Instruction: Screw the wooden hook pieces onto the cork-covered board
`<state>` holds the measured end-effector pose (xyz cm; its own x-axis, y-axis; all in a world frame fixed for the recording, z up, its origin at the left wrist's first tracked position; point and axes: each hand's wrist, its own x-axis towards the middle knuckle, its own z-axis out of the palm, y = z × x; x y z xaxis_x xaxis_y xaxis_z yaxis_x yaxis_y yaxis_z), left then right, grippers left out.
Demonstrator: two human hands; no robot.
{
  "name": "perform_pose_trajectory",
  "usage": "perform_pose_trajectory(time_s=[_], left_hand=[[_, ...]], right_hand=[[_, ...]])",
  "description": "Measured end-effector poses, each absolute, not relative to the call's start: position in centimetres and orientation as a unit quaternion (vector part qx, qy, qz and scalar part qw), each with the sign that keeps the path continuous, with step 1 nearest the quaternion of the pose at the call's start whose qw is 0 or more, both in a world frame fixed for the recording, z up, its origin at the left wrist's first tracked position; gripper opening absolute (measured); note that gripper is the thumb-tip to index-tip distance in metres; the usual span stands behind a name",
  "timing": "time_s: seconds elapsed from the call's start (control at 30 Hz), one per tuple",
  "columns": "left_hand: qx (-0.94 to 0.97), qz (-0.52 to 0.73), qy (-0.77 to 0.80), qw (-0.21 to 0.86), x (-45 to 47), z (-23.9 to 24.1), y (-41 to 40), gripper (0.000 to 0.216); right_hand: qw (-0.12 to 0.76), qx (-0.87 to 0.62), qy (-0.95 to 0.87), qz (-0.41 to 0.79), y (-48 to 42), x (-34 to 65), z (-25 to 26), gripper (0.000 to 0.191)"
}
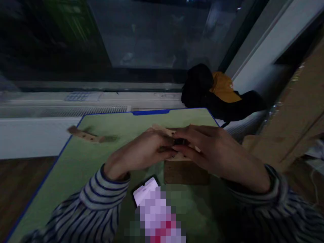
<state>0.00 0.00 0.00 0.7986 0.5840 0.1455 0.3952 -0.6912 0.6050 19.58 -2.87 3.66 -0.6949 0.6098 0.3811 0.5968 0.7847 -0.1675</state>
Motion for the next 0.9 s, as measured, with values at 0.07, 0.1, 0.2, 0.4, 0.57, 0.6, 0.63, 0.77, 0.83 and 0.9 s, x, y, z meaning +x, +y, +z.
perform_pose_trajectory(time_s=[0.07, 0.1, 0.2, 0.4, 0.57, 0.6, 0.63, 0.77, 0.83, 0.9], left_hand=[[0.903, 0.169, 0.283, 0.275, -0.01, 0.08, -0.07, 0.011], [0.902, 0.172, 0.290, 0.271, 0.00, 0.12, -0.09, 0.010], [0.897, 0.186, 0.310, 0.256, 0.09, 0.19, -0.09, 0.007], [0.889, 0.188, 0.329, 0.255, 0.14, 0.01, -0.07, 0.010], [0.895, 0.181, 0.310, 0.265, -0.01, 0.05, -0.01, 0.009], [0.897, 0.181, 0.303, 0.267, -0.06, 0.07, 0.03, 0.010], [0.899, 0.182, 0.294, 0.269, -0.10, 0.10, 0.08, 0.010], [0.903, 0.186, 0.266, 0.279, -0.18, 0.12, 0.21, 0.011], [0.902, 0.188, 0.276, 0.273, -0.15, 0.11, 0.19, 0.011], [0.899, 0.188, 0.296, 0.261, -0.11, 0.11, 0.14, 0.010]], right_hand=[[0.213, -0.335, -0.918, 0.014, -2.99, 19.62, 3.76, 0.018], [0.212, -0.337, -0.917, 0.014, -3.05, 19.63, 3.80, 0.018], [0.210, -0.342, -0.916, 0.018, -3.15, 19.67, 3.87, 0.019], [0.201, -0.325, -0.923, 0.044, -3.22, 19.82, 3.84, 0.034], [0.196, -0.325, -0.925, 0.030, -3.14, 19.87, 3.81, 0.027], [0.197, -0.327, -0.924, 0.024, -3.13, 19.84, 3.82, 0.026], [0.196, -0.329, -0.923, 0.018, -3.13, 19.80, 3.81, 0.025], [0.195, -0.335, -0.922, 0.008, -3.16, 19.66, 3.74, 0.023], [0.192, -0.339, -0.921, 0.010, -3.15, 19.65, 3.67, 0.022], [0.189, -0.341, -0.921, 0.012, -3.12, 19.65, 3.62, 0.023]])
